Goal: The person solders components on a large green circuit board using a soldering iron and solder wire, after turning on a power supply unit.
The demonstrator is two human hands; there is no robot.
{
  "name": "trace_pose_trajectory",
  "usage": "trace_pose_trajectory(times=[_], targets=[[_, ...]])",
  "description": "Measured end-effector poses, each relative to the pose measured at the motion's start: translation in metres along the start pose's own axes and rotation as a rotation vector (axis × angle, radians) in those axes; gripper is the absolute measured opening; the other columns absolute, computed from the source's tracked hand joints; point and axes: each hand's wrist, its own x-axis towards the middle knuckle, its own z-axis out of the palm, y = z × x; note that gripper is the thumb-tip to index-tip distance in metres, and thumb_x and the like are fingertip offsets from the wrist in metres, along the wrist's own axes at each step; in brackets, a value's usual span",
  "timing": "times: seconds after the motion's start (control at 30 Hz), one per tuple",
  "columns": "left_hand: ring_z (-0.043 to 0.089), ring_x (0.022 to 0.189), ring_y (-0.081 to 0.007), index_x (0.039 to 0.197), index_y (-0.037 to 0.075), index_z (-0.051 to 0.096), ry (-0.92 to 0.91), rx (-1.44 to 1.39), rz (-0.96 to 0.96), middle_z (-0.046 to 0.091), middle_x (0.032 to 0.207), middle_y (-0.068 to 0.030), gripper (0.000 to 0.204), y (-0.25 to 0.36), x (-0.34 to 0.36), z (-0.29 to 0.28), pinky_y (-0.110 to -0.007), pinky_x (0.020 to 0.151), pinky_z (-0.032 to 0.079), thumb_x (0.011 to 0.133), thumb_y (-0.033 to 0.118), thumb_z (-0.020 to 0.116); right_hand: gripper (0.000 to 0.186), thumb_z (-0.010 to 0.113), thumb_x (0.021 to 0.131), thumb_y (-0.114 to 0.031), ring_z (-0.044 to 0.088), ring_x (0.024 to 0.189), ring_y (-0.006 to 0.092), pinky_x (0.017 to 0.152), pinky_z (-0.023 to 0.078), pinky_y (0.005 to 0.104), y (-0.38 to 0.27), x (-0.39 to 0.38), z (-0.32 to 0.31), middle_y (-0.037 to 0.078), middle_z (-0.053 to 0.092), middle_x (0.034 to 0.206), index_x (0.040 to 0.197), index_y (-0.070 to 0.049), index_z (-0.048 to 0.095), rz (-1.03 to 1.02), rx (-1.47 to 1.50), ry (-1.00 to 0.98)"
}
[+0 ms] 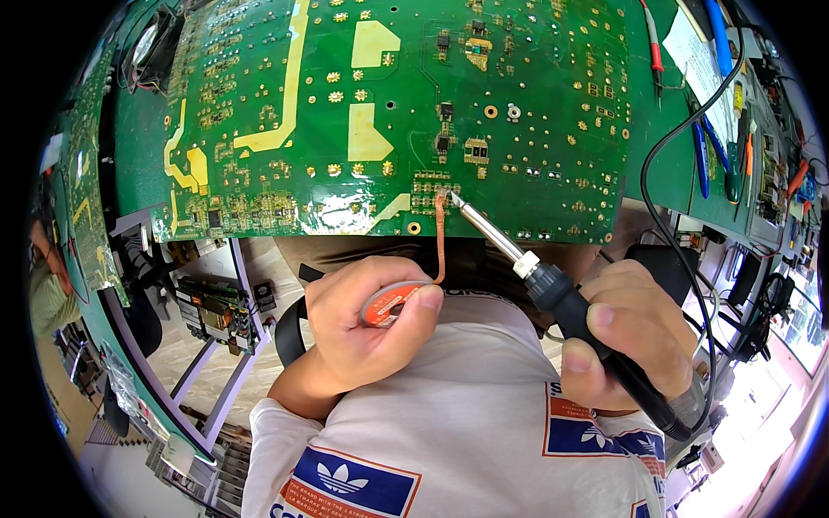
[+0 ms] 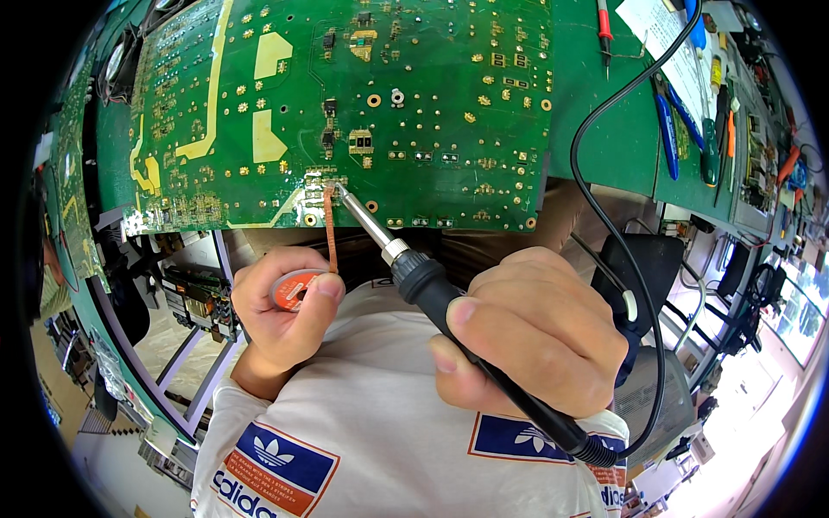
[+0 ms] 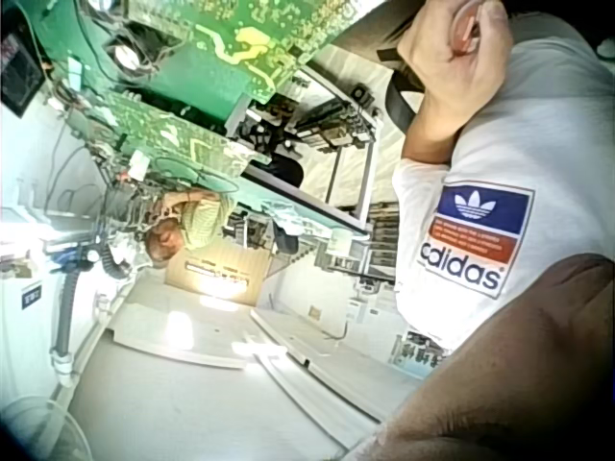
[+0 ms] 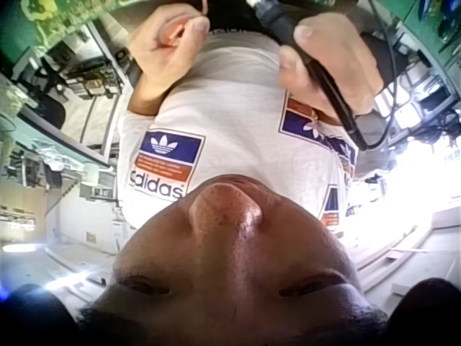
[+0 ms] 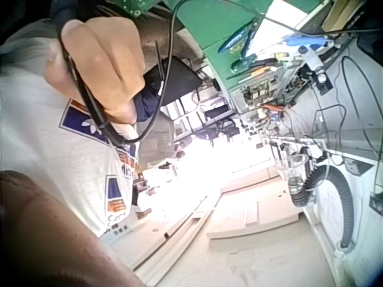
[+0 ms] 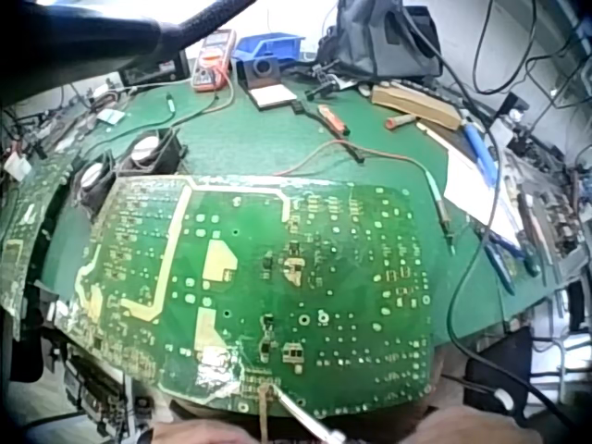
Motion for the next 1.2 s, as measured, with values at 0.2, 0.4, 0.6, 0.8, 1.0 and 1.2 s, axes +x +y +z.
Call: trace_pose_trajectory(times=[0.2, 0.4, 0.6, 0.8, 1.0, 1.2], targets=[[0.059, 0.053, -0.0129, 0.082, 0.000, 0.065, 0.010, 0.007, 0.015, 0.065, 0.067, -0.0062, 0.010, -0.001, -0.002, -0.001, -0.023, 0.050, 0.045, 0.077, 0.003, 0.073, 0.033, 0.078, 0.064, -0.002, 0.060, 0.053, 0.0239, 0.046, 0.044, 0.0315, -0.002, -0.001, -0.002, 0.010, 0.062, 0.069, 0.093, 0.003, 0.064, -0.002, 0.013, -0.003], [0.060, 0.054, -0.0134, 0.082, -0.002, 0.064, 0.067, -0.041, 0.025, 0.065, 0.067, -0.0080, 0.010, 0.001, -0.007, -0.009, -0.023, 0.050, 0.045, 0.077, 0.001, 0.071, 0.036, 0.079, 0.067, -0.005, 0.060, 0.055, 0.0245, 0.048, 0.044, 0.0326, -0.003, -0.009, -0.011, 0.012, 0.061, 0.072, 0.098, 0.002, 0.061, -0.007, -0.010, 0.004], [0.057, 0.054, -0.0093, 0.085, -0.003, 0.061, 0.070, -0.219, -0.069, 0.064, 0.068, -0.0064, 0.010, 0.001, -0.008, -0.011, -0.021, 0.049, 0.043, 0.080, 0.002, 0.069, 0.039, 0.078, 0.069, -0.006, 0.060, 0.056, 0.0237, 0.049, 0.045, 0.0336, -0.003, -0.013, -0.022, 0.011, 0.061, 0.075, 0.102, 0.001, 0.059, 0.015, -0.016, -0.025], [0.051, 0.056, -0.0058, 0.088, -0.004, 0.058, 0.139, -0.615, -0.139, 0.061, 0.069, -0.0054, 0.011, 0.009, 0.004, -0.007, -0.021, 0.049, 0.040, 0.085, 0.004, 0.065, 0.040, 0.078, 0.069, -0.006, 0.060, 0.055, 0.0238, 0.050, 0.045, 0.0336, -0.003, -0.011, -0.020, 0.012, 0.061, 0.075, 0.103, 0.002, 0.059, -0.010, -0.009, -0.017], [0.050, 0.056, -0.0058, 0.089, -0.004, 0.057, 0.107, -0.672, -0.168, 0.060, 0.068, -0.0052, 0.011, 0.019, 0.016, -0.007, -0.020, 0.048, 0.038, 0.086, 0.003, 0.065, 0.038, 0.077, 0.068, -0.004, 0.060, 0.055, 0.0238, 0.049, 0.046, 0.0335, -0.001, -0.011, -0.015, 0.011, 0.061, 0.072, 0.101, 0.002, 0.060, 0.001, -0.003, 0.027], [0.051, 0.056, -0.0059, 0.089, -0.004, 0.057, 0.144, -0.586, -0.150, 0.060, 0.068, -0.0049, 0.011, 0.012, 0.003, -0.008, -0.021, 0.049, 0.040, 0.086, 0.003, 0.065, 0.033, 0.077, 0.066, -0.002, 0.061, 0.055, 0.0238, 0.049, 0.047, 0.0331, 0.004, -0.002, -0.005, 0.011, 0.062, 0.071, 0.095, 0.003, 0.063, 0.003, 0.036, 0.010]])
